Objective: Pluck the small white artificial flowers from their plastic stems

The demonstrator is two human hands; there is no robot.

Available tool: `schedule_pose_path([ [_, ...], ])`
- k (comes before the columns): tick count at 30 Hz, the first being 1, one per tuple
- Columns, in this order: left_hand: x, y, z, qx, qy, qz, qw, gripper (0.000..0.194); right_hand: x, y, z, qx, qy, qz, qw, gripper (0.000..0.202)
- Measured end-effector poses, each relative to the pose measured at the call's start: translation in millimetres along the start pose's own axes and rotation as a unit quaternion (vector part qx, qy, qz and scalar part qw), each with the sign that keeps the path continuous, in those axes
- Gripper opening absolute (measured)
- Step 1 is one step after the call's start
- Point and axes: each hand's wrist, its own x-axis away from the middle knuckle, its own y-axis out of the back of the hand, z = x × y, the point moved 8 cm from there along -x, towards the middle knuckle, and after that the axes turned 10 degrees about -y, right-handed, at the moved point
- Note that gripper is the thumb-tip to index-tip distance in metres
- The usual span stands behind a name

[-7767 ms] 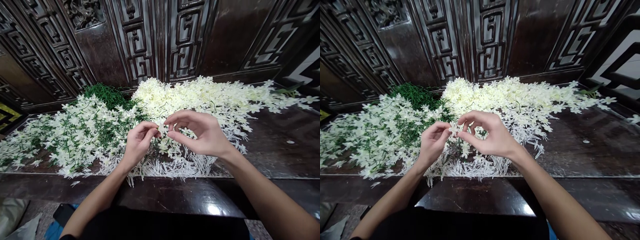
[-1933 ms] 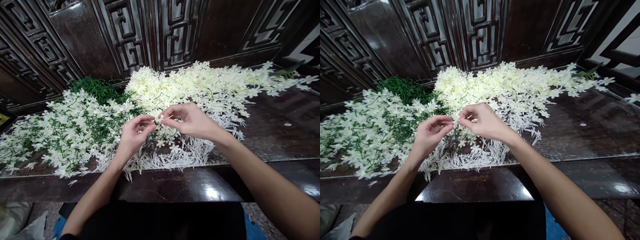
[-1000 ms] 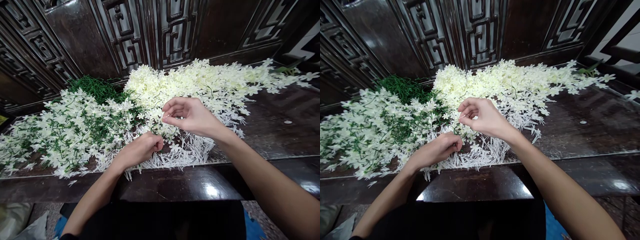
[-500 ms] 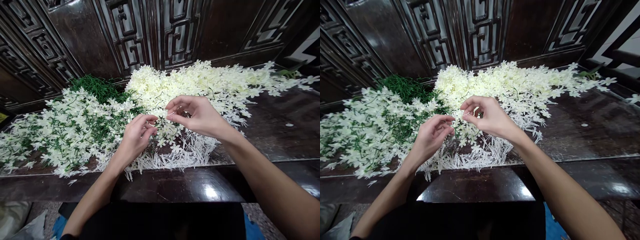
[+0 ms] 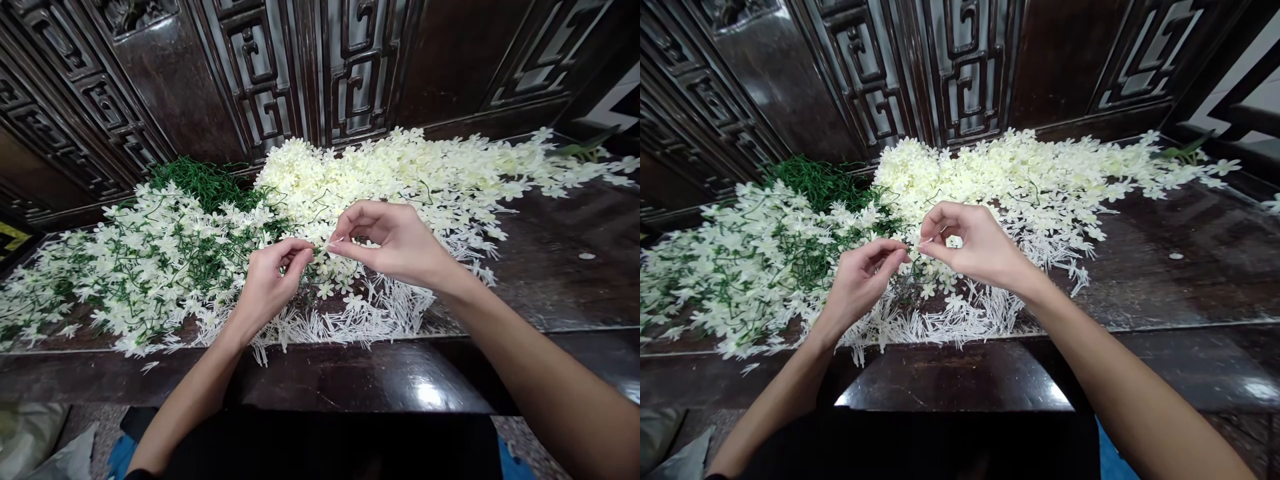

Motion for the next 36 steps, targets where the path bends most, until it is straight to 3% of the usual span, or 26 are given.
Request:
schedule_pose_path([
  [8,-0.1,-0.1,-5.8,-0.026,-0.058,-0.009,0.998,0.011,0.8,-1.1,3.7,0.015,0.007,-0.004,1.000,0.017],
  [17,3.6,-1.5,-20.7,-0.177,-0.201,-0.027,0.963,0.017,2.6,-5.0,6.2,0.055,0.055,0.001,0.997,0.004],
  [36,8.3,-1.7,-33.2,-0.224,-0.253,-0.029,0.941,0.016,10.9,-12.4,14.9,0.090,0.128,-0.017,0.987,0.018],
])
